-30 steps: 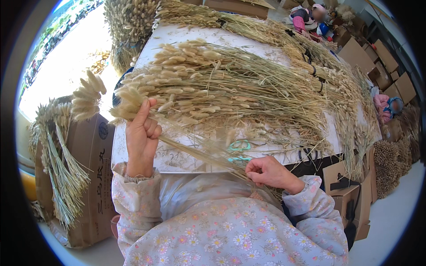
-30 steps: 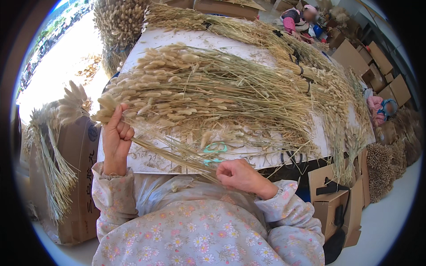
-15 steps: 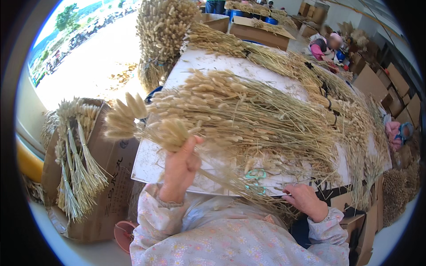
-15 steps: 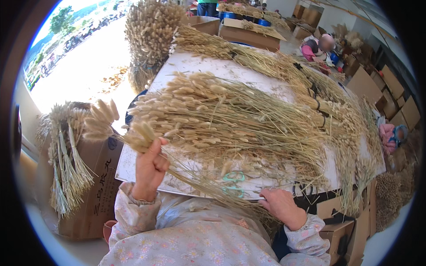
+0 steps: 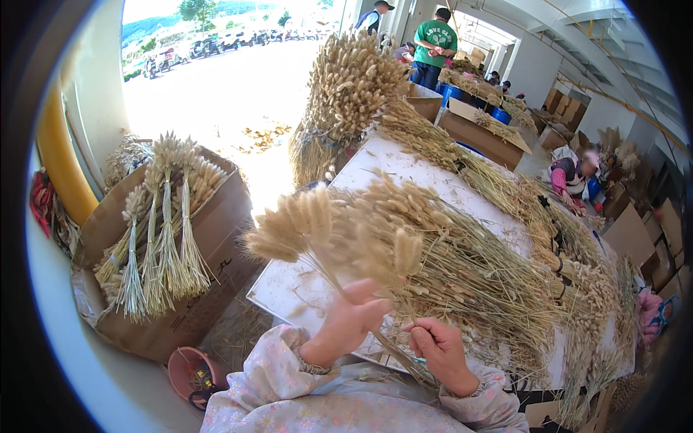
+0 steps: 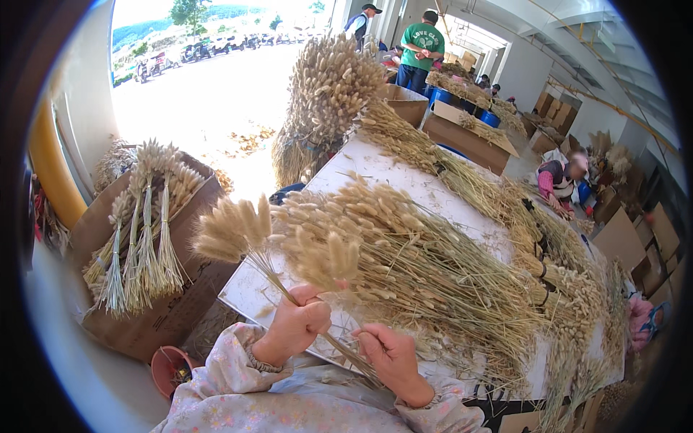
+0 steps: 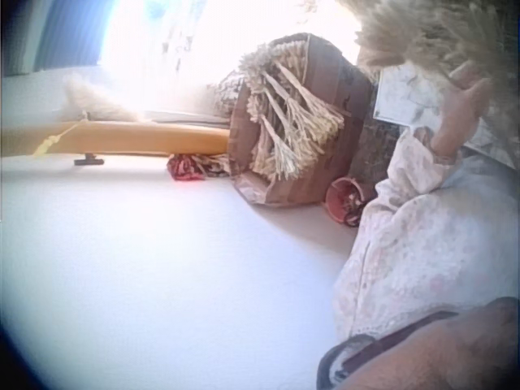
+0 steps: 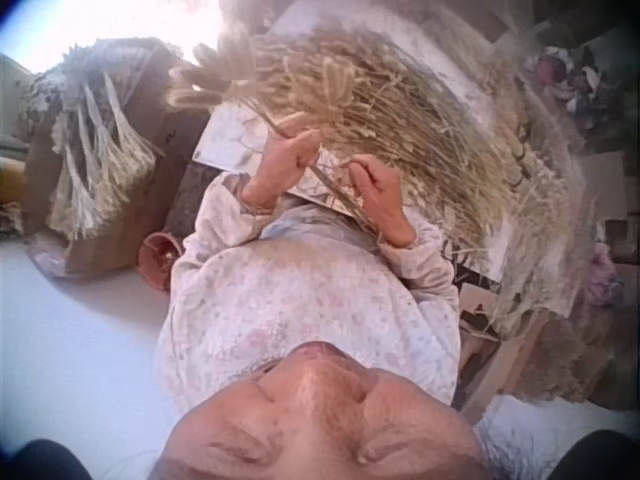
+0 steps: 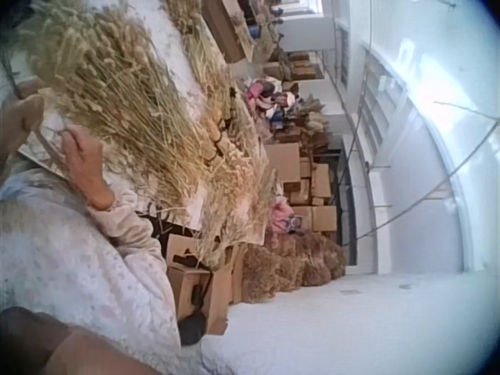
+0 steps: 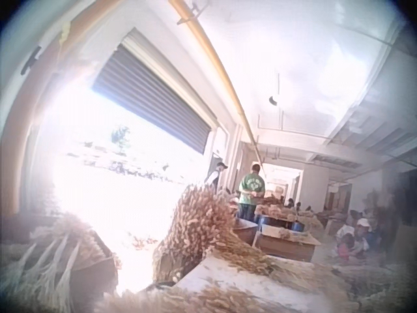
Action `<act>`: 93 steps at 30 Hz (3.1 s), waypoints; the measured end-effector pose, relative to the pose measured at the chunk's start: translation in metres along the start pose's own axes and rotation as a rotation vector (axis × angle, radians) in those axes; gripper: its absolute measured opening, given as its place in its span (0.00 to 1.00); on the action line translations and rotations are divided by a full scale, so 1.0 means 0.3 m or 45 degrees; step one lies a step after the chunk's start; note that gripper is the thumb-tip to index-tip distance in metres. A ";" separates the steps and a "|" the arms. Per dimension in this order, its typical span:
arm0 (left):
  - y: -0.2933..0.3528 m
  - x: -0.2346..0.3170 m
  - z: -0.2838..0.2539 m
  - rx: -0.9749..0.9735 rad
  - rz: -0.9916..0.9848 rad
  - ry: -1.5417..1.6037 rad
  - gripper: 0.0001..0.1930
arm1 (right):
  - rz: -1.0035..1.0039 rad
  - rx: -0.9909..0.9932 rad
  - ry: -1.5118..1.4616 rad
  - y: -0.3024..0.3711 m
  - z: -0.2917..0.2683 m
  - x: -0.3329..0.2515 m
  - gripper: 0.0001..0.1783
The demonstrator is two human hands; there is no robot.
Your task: The person repeatedly picks up dried plant stalks from a table, aligns them, and trims the ends with scissors. The trimmed stalks are placed into a cardboard box beside the table. The person continues this cycle throughout the clip.
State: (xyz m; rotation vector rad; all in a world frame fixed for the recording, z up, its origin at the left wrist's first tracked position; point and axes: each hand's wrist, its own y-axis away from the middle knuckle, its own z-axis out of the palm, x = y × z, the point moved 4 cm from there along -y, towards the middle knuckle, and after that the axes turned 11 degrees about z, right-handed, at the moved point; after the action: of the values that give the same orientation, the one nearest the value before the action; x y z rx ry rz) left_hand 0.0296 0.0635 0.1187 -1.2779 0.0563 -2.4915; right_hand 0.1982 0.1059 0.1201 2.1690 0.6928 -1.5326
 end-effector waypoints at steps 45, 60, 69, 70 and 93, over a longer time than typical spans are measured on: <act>0.001 -0.100 -0.007 -0.026 0.088 0.096 0.08 | 0.117 0.024 -0.115 0.065 -0.020 0.036 0.09; 0.011 -0.095 0.001 0.064 0.052 0.110 0.11 | 0.089 0.039 -0.031 0.068 -0.011 0.028 0.09; 0.015 -0.079 0.019 0.043 0.031 0.245 0.11 | 0.049 0.025 -0.004 0.078 -0.007 0.005 0.09; 0.015 -0.077 0.019 0.058 -0.008 0.246 0.11 | 0.032 0.032 0.018 0.080 -0.008 -0.001 0.09; 0.015 -0.130 -0.024 -0.168 0.047 0.219 0.11 | 0.113 -0.053 -0.117 0.108 -0.005 0.003 0.10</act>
State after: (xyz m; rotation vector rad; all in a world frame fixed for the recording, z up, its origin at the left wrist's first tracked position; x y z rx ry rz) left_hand 0.0460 0.0707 0.0831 -1.0969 0.2869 -2.5969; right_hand 0.2191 0.0810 0.1208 2.0562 0.5851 -1.5475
